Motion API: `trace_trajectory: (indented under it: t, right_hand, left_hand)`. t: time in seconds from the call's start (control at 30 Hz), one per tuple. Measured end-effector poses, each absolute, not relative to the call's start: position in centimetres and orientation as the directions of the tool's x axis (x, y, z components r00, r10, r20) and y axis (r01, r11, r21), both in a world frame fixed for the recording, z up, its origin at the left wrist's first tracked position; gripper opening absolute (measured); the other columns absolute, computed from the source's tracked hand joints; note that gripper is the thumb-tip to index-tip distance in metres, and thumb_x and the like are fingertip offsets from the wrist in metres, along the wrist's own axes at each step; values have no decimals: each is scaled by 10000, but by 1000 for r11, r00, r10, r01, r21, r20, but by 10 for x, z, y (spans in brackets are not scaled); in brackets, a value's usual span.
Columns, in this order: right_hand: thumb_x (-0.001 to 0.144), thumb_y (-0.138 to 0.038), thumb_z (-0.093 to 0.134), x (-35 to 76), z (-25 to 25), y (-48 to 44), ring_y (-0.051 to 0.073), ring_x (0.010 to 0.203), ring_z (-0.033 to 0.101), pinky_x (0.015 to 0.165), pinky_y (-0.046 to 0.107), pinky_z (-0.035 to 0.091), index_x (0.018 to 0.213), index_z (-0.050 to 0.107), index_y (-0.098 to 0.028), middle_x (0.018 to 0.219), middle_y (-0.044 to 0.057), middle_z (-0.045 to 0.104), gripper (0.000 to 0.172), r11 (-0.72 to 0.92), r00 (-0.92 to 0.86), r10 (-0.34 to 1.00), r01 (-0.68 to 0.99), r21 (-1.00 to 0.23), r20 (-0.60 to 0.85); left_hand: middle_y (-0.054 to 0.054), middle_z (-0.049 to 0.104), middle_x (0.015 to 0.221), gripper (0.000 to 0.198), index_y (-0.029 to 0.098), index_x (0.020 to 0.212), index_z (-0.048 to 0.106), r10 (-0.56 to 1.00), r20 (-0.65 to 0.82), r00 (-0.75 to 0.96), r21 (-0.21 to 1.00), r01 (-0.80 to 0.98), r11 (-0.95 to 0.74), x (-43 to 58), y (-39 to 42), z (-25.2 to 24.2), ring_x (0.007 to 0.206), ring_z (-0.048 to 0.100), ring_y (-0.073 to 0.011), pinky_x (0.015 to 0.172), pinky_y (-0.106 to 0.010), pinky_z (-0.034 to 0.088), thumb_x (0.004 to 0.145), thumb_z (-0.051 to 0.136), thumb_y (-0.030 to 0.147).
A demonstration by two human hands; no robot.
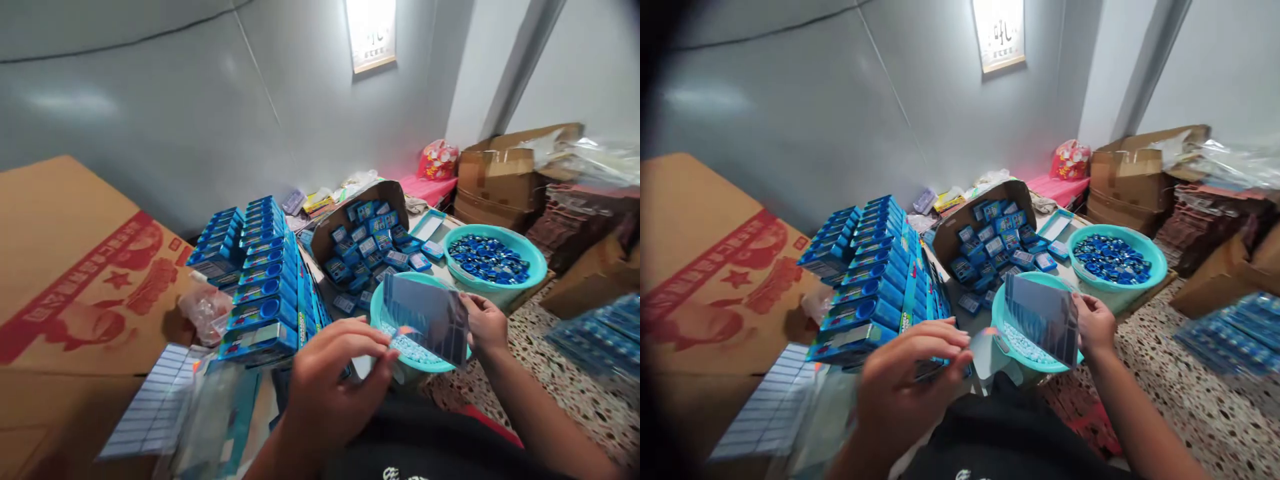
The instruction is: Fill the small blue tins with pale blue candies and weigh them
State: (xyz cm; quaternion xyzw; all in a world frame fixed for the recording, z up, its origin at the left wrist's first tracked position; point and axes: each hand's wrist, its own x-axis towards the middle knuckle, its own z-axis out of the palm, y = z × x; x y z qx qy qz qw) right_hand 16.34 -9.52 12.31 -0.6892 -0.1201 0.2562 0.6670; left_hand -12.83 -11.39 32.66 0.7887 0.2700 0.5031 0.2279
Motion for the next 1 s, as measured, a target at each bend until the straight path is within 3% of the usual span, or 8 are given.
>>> trace_trajectory:
  t: [0.17,0.3,0.4,0.47,0.57,0.67,0.8,1.0]
  right_hand:
    - [555,-414,709,178,73,-98,332,793,641,837,575,516,826,591,-169,787,136,661,384,-354,874,466,46,-934,-133]
    - [643,-314,630,175,66,-93,475,1224,518,1035,659,367,1113,604,-64,1252,331,587,534,-430,864,503,267,-862,16]
    - [733,-324,626,150,94,-77,435,1404,370,1159,610,254,1252,567,-53,1466,311,446,589,-277,735,638,497,-822,229]
    - [849,-363,578,120,133,-67,371,1270,534,1098,567,383,1210,607,-97,1302,247,605,450,55,438,801,624,-779,408]
    - [953,-347,559,64,210,-63,261,1128,637,1001,455,490,1189,637,-212,1186,127,690,283,448,57,846,463,-765,530]
    - [981,-365,559,12,282,-66,207,1119,640,970,388,510,1385,509,-247,1276,103,657,424,587,-176,805,100,-803,567]
    - [916,-424,655,-31,333,-62,178,991,632,853,338,529,1339,562,-212,1211,94,667,482,473,-334,806,-132,-871,489]
    - [761,-376,798,-53,343,-48,124,677,594,653,281,480,830,735,-169,736,9,674,227,184,-400,860,-336,-924,316]
  left_hand:
    - [27,736,804,98,217,761,674,859,495,-128,834,347,-429,-188,-118,366,699,707,-110,624,-193,589,780,756,166]
    - [26,691,646,163,195,726,672,876,348,-334,914,329,-238,-226,-109,375,588,656,-110,565,-183,532,707,816,268]
    - [29,644,578,193,189,708,670,910,280,-306,919,359,-162,-243,-105,377,540,591,-92,519,-169,465,692,819,311]
    - [37,604,543,204,190,690,660,923,261,-283,917,370,-146,-247,-104,379,519,542,-79,493,-160,423,692,816,322]
    - [29,609,564,211,187,674,652,952,222,-211,926,351,-138,-245,-104,381,517,515,-73,484,-159,400,687,814,323]
    - [27,605,573,203,187,671,659,969,203,-144,934,324,-147,-241,-102,383,511,498,-66,471,-154,376,684,815,316]
    - [31,583,567,192,185,654,656,977,210,-45,936,297,-188,-241,-97,385,519,494,-61,475,-150,369,693,804,301]
    - [24,639,619,286,182,799,630,987,157,-40,954,264,-141,-243,-85,387,515,507,-76,480,-171,395,684,812,369]
